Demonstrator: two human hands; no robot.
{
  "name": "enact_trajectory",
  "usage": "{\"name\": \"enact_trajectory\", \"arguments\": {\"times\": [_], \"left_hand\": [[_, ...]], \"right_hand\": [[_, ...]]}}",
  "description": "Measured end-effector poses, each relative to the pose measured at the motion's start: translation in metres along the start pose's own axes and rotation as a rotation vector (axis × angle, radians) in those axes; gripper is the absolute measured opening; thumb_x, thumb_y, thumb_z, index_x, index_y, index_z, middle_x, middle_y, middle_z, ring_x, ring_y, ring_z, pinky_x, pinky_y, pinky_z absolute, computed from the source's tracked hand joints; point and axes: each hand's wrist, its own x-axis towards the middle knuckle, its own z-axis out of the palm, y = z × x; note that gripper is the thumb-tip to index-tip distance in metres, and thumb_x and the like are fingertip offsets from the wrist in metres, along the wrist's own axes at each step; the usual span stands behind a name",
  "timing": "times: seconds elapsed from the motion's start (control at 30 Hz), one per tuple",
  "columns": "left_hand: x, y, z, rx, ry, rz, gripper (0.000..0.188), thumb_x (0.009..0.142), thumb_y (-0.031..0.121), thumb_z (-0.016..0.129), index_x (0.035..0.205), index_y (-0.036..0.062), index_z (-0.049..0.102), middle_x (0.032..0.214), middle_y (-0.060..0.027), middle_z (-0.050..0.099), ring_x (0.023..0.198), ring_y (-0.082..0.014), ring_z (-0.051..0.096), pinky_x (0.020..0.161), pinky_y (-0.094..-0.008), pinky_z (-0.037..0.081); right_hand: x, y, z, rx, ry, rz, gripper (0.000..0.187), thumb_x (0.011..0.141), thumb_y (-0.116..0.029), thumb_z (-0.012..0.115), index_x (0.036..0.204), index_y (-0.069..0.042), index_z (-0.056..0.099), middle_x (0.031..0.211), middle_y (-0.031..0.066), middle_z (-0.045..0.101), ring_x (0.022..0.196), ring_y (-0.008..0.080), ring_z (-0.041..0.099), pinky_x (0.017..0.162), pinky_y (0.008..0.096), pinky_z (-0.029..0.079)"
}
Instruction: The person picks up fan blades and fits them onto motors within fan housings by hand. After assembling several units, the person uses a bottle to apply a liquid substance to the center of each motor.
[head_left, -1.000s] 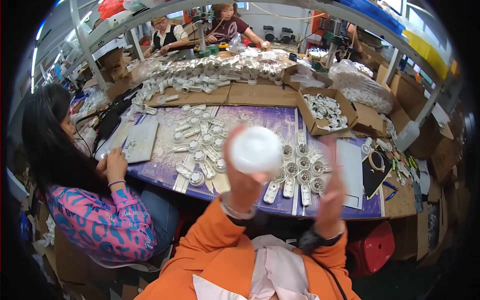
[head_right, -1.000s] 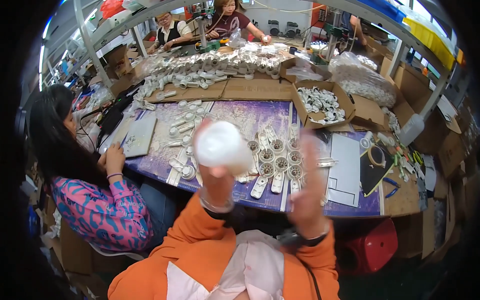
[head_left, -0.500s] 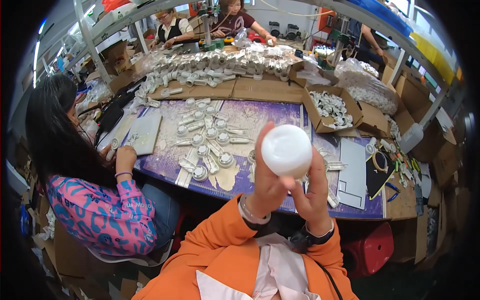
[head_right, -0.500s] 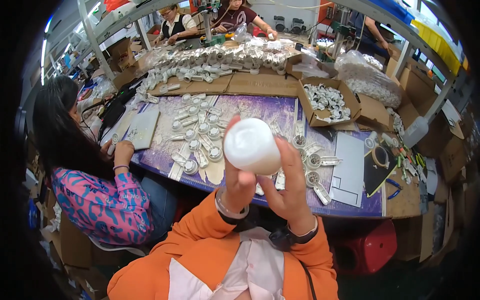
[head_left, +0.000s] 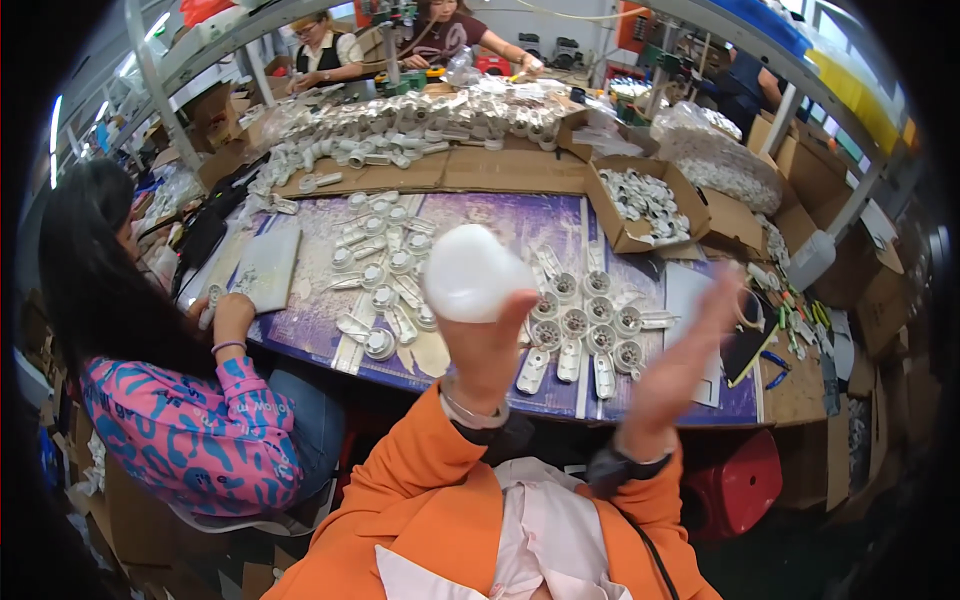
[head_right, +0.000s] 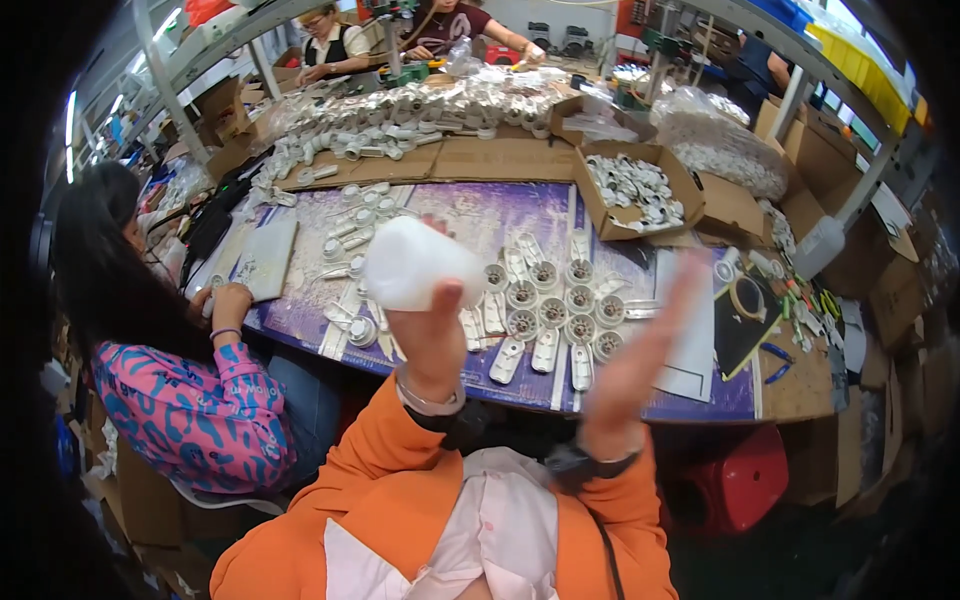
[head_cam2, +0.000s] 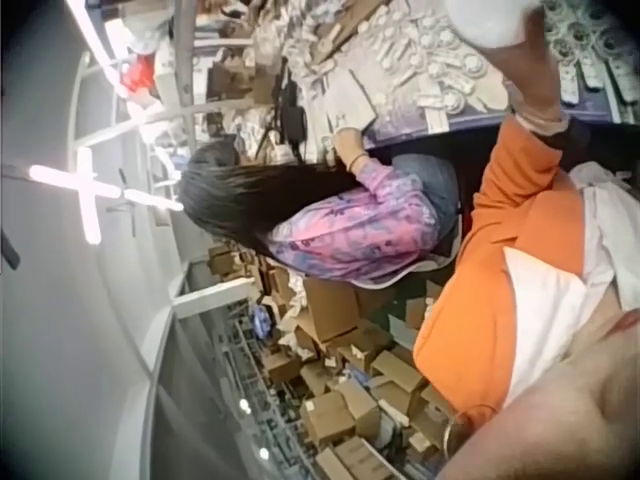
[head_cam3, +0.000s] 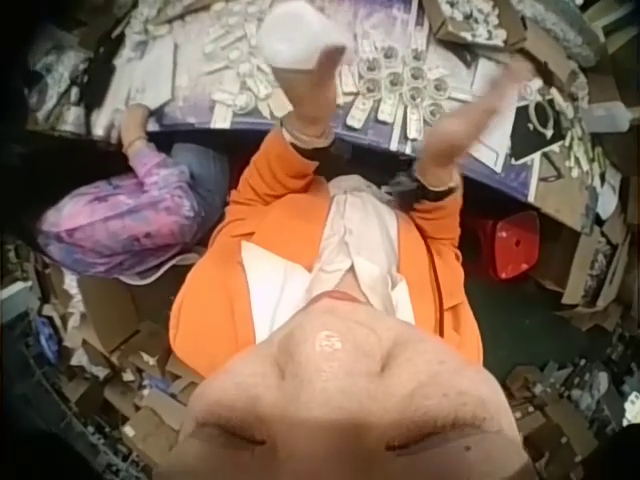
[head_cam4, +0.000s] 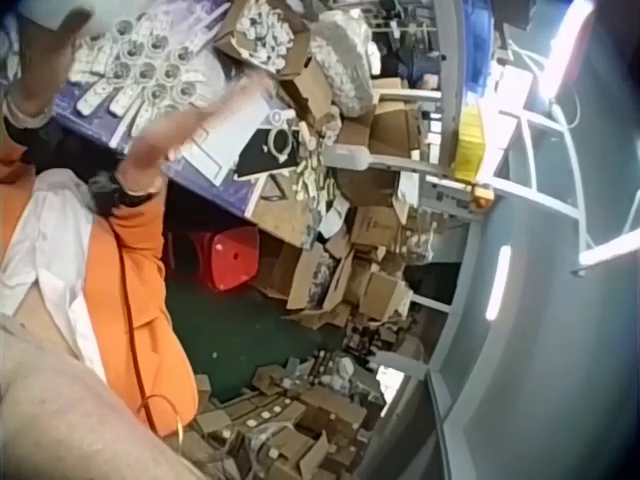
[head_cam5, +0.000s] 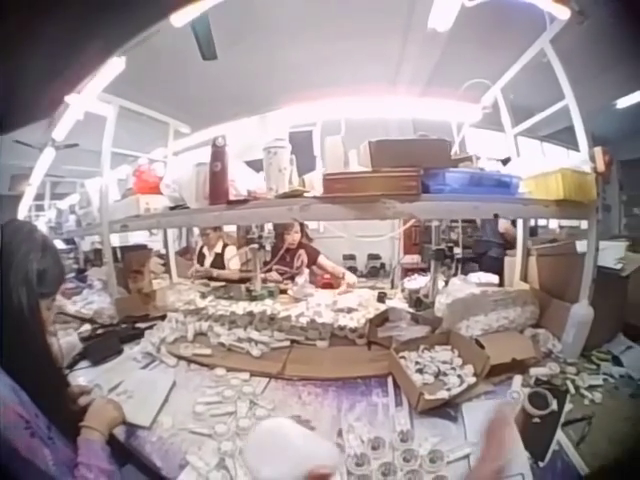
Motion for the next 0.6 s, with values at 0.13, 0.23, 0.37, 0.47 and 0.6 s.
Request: {"name": "enact_trajectory", "arguments": {"times": [0.13,0.23,0.37,0.47,0.6], "left_hand": [[-0.013,-0.017,-0.005,0.307,-0.221,0.279,0.076,0.071,0.031,0.081,0.126,-0.0020,0.040,0.111,-0.0101,0.058,0.099,-0.0183,0.057,0.086,-0.0304,0.047],[0.013,-0.007,-0.026,0.050,-0.187,0.116,0.074,0.076,0.034,0.077,0.127,-0.0032,0.040,0.117,-0.0114,0.055,0.105,-0.0194,0.054,0.089,-0.0322,0.045],[0.001,-0.028,0.001,-0.033,-0.051,0.177,0.067,0.081,0.035,0.072,0.127,-0.0035,0.041,0.121,-0.0119,0.053,0.112,-0.0193,0.051,0.091,-0.0337,0.044],[-0.002,-0.024,0.005,0.042,-0.251,0.104,0.058,0.090,0.037,0.057,0.128,-0.0033,0.040,0.119,-0.0126,0.054,0.109,-0.0223,0.053,0.093,-0.0353,0.043],[0.006,-0.012,0.015,-0.164,-0.323,-0.269,0.049,0.094,0.030,0.052,0.129,-0.0012,0.039,0.123,-0.0115,0.051,0.110,-0.0213,0.052,0.094,-0.0355,0.042]], "right_hand": [[-0.009,-0.016,0.018,-0.060,-0.480,-0.138,0.048,0.100,-0.022,0.026,0.139,0.006,0.029,0.141,0.0172,0.039,0.131,0.0280,0.038,0.110,0.0408,0.024],[-0.007,-0.012,0.018,0.004,-0.489,-0.035,0.052,0.100,-0.028,0.023,0.139,0.006,0.030,0.139,0.0176,0.040,0.131,0.0284,0.037,0.110,0.0406,0.024],[-0.006,-0.003,0.017,0.207,-0.515,0.092,0.062,0.099,-0.040,0.019,0.138,0.006,0.032,0.137,0.0185,0.043,0.130,0.0292,0.037,0.110,0.0403,0.024],[-0.005,0.008,0.010,0.363,-0.511,0.211,0.070,0.098,-0.049,0.015,0.137,0.006,0.033,0.135,0.0192,0.045,0.130,0.0299,0.037,0.110,0.0400,0.024],[0.005,0.029,0.002,0.553,-0.427,0.413,0.075,0.097,-0.055,0.016,0.136,0.006,0.035,0.134,0.0184,0.045,0.128,0.0285,0.039,0.109,0.0387,0.025]]}}
